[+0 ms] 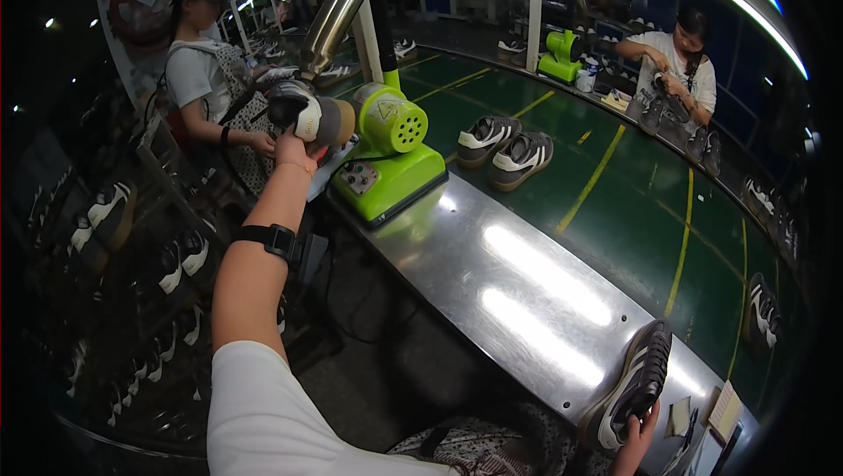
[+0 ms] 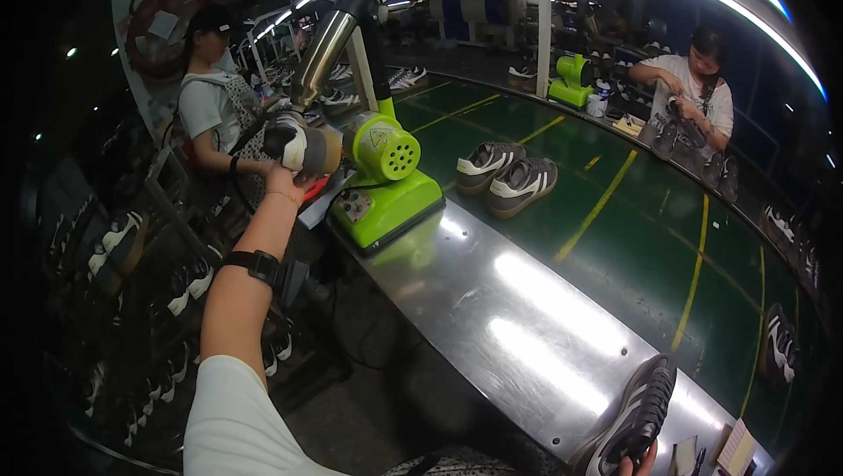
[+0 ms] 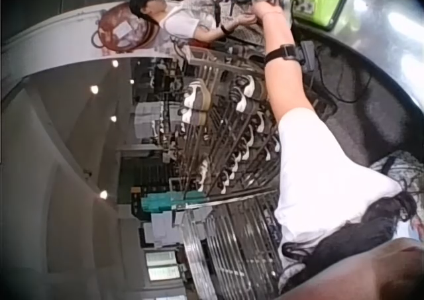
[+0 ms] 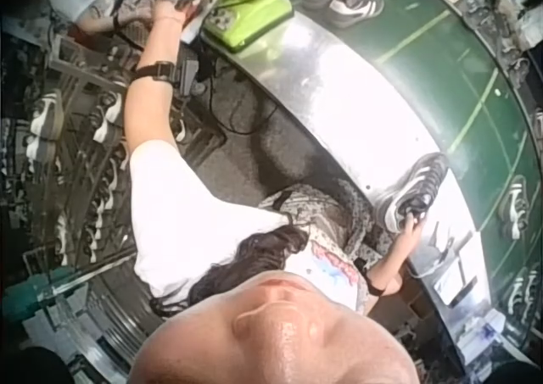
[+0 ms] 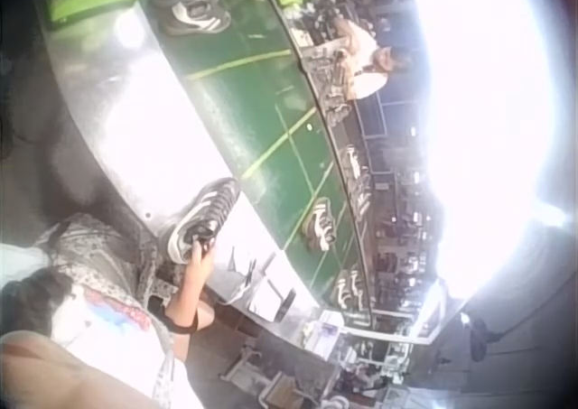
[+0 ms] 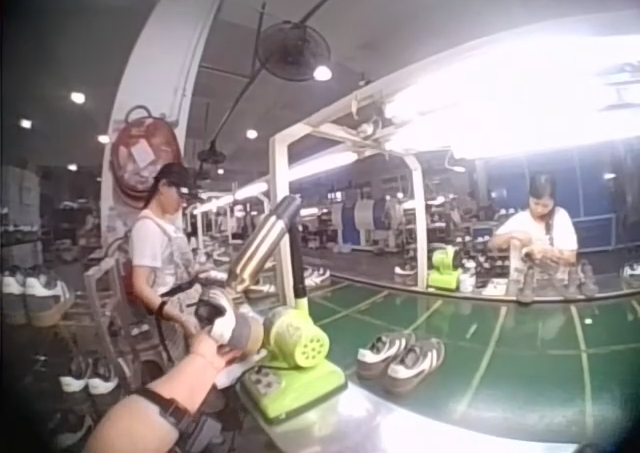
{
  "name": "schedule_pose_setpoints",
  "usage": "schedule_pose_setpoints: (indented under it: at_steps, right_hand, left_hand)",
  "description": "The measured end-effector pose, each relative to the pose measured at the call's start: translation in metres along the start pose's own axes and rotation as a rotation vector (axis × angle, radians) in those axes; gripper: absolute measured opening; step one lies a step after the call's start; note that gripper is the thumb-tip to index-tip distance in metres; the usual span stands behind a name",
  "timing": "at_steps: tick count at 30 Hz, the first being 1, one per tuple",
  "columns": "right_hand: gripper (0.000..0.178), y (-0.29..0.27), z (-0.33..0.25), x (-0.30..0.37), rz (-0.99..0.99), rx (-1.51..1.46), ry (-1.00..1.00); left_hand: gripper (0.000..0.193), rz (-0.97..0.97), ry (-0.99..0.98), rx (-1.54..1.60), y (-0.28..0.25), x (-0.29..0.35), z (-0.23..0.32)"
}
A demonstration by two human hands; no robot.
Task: The recorder picks up shoes from a conveyor belt, inspects them, and organizes them on the belt or a shelf.
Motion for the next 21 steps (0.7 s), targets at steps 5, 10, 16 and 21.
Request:
schedule_pose_setpoints:
  at_steps: [5, 10, 16, 21]
  right_hand:
    - [0.066, 0.001, 0.004, -0.003, -0.031, 0.054, 0.122]
    - [0.065, 0.007, 0.001, -0.016, -0.054, -0.100, 0.054]
    - [0.061, 0.011, 0.009, -0.015, -0.086, -0.555, 0.131]
    - [0.052, 0.030, 0.018, 0.006, -0.075, -1.147, 0.197]
  left_hand:
    - [0.029, -0.150, 0.093, 0.038, -0.012, 0.062, -0.033]
    - [0.038, -0.507, -0.128, 0.263, -0.021, 0.175, -0.109]
    - [0.043, -0.916, -0.612, 0.277, 0.052, 0.289, -0.202]
    - [0.043, -1.136, -0.938, 0.123, 0.117, 0.390, -0.287]
Point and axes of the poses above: each hand's wrist, its own x-axis away from the middle knuckle, its own y-axis out of the palm, z = x × y, the point moved 8 cm from there along -x, towards the middle knuckle, and after that the axes turned 14 degrees about -x, right-handed, at the moved point
